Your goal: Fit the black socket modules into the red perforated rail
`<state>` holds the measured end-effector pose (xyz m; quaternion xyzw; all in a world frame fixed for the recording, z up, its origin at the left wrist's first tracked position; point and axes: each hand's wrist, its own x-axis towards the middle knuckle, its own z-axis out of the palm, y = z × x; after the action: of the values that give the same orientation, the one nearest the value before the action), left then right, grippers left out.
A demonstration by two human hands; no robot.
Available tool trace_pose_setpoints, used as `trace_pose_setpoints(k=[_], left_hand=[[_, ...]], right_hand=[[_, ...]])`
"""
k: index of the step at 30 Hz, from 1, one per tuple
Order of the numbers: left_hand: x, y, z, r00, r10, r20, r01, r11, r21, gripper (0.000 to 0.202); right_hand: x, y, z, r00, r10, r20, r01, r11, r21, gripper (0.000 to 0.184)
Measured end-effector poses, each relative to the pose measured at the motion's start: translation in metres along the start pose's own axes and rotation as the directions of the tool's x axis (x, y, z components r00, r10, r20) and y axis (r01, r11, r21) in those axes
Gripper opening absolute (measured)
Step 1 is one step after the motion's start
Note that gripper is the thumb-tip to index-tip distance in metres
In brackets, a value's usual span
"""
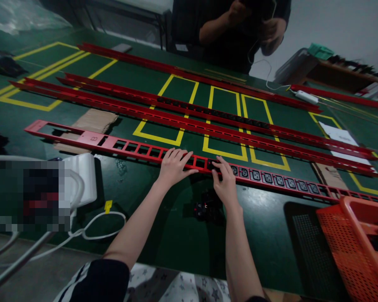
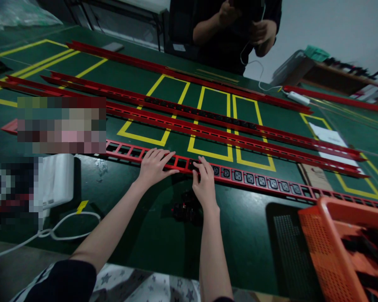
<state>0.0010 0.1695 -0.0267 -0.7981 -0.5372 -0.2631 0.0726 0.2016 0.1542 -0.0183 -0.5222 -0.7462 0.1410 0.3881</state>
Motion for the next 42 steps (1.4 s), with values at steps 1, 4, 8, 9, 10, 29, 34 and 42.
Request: trace_pose_setpoints(k=[1, 4, 8, 9, 10, 29, 34, 42], left_hand=[[0.000, 0.000, 0.000, 1.000, 0.001, -0.003, -0.001, 1.000, 0.001, 0.061], [0.000, 0.000, 0.000, 1.000, 0.014, -0.017, -0.014, 1.000, 0.013, 0.059], [0.001, 0.001, 0.000, 0.999, 0.019, -0.036, -0.018, 1.000, 0.020, 0.057], [0.001, 0.001, 0.001, 0.999, 0.019, -0.039, -0.018, 1.000, 0.020, 0.056], [0.001, 0.001, 0.001, 0.999, 0.019, -0.041, -0.018, 1.000, 0.020, 0.055], [0.000, 0.000, 0.001, 0.999, 0.014, -0.035, -0.013, 1.000, 0.013, 0.053], [0.000, 0.000, 0.002, 0.999, 0.011, -0.039, -0.011, 1.000, 0.009, 0.054], [0.000, 0.000, 0.002, 0.999, 0.015, -0.035, -0.015, 1.000, 0.022, 0.056]], right_hand=[[-0.001, 0.000, -0.001, 1.000, -0.010, 0.003, 0.010, 1.000, -0.008, 0.023], [-0.002, -0.001, -0.003, 0.999, -0.043, -0.001, 0.043, 0.998, -0.038, 0.022], [-0.001, 0.000, -0.003, 0.994, -0.111, 0.007, 0.111, 0.992, -0.056, 0.022], [0.000, 0.001, -0.002, 0.992, -0.123, 0.017, 0.124, 0.991, -0.055, 0.022], [0.000, 0.001, -0.002, 0.991, -0.128, 0.027, 0.130, 0.990, -0.055, 0.022], [0.010, 0.000, 0.003, 0.986, -0.163, 0.034, 0.167, 0.970, -0.176, 0.018], [0.009, -0.001, 0.004, 0.988, -0.155, 0.020, 0.156, 0.976, -0.151, 0.019], [0.007, 0.000, 0.006, 0.986, -0.165, -0.010, 0.161, 0.972, -0.171, 0.017]])
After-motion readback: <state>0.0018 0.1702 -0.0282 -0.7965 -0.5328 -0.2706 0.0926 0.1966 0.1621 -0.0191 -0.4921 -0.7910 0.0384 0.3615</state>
